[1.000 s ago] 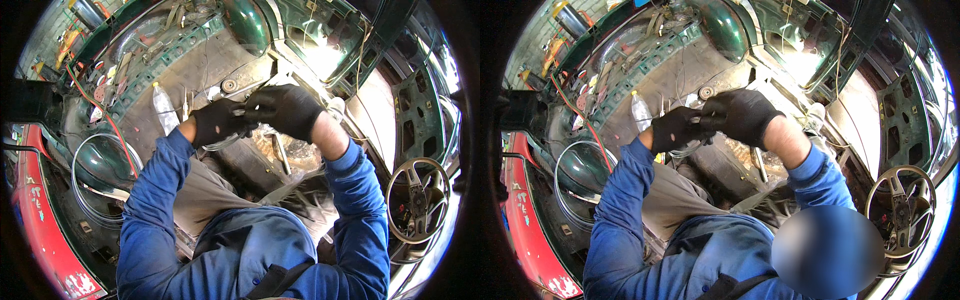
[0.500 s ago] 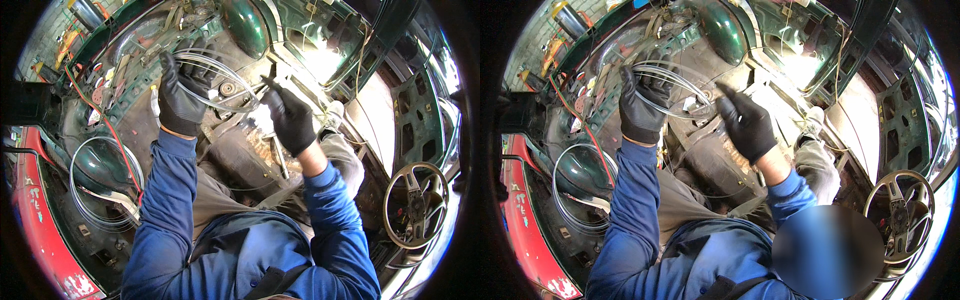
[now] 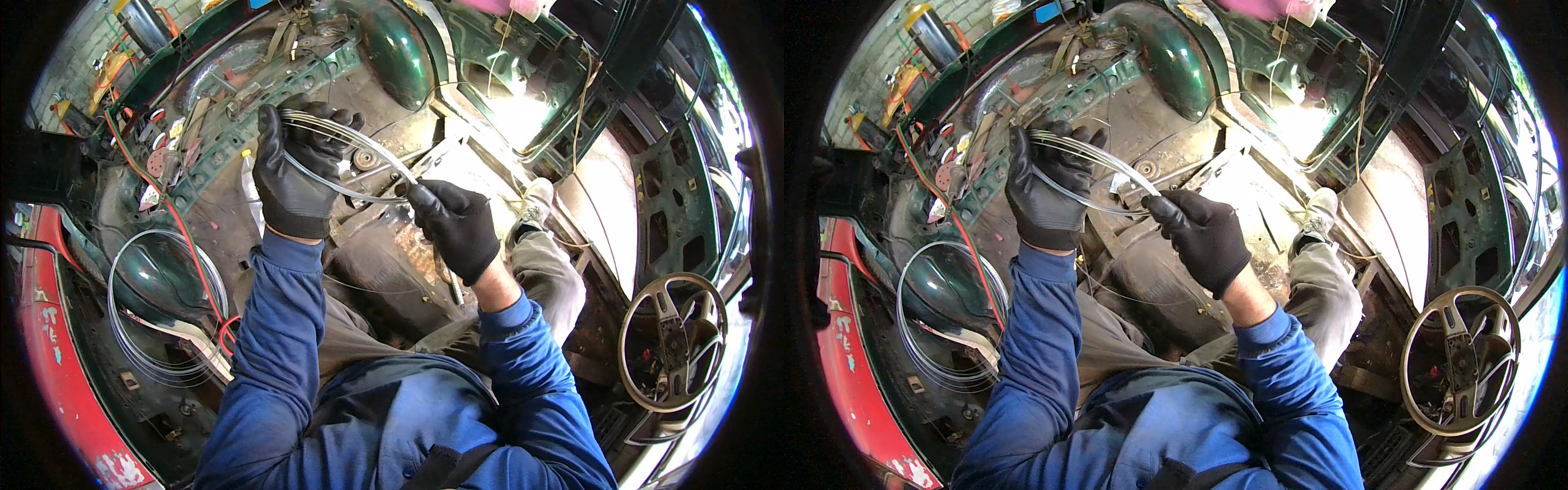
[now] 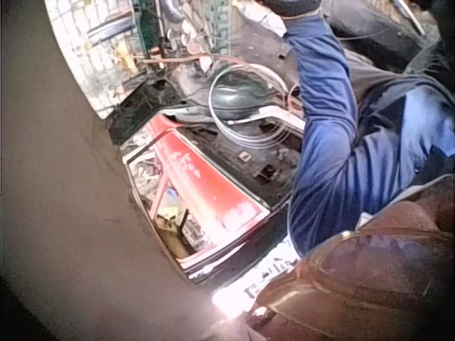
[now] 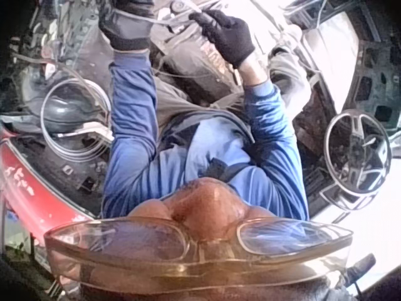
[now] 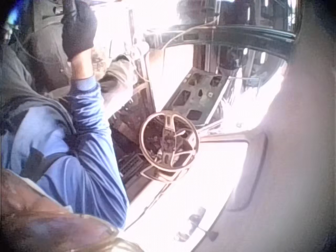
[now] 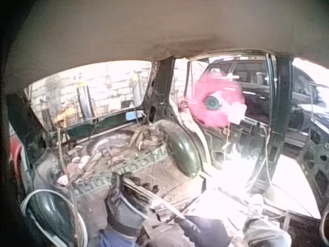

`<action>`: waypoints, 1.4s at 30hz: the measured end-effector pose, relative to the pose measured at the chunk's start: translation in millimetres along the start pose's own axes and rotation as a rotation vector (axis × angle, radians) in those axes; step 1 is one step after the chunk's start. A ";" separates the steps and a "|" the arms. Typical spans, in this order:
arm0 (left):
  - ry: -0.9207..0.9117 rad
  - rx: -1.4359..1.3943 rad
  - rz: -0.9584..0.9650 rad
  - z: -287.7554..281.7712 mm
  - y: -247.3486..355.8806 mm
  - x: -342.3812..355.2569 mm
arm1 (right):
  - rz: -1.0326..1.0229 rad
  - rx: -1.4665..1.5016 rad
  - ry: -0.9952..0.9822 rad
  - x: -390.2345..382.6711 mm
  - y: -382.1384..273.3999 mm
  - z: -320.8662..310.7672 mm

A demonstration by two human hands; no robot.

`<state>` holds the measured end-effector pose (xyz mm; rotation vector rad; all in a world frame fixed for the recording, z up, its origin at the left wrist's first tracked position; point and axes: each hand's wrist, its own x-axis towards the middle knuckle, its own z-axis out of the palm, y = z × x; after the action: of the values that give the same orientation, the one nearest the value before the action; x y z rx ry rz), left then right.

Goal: The person sits inside a stripped vehicle interior and manipulates a bundle of wires, stripping insulation and preparing connections. They then use a blowtorch to heat a section of the floor metal, likely to soften adhesive or remove a component.

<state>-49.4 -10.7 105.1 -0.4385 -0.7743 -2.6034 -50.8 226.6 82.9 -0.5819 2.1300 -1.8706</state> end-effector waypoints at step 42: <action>0.080 0.218 -0.140 -20.5 -3.8 -10.2 | -0.339 -0.460 0.158 6.3 -7.5 -23.9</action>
<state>-45.9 -16.7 83.0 -0.2228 -1.0816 -2.6056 -65.8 244.3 94.3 -0.9714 2.7375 -1.6161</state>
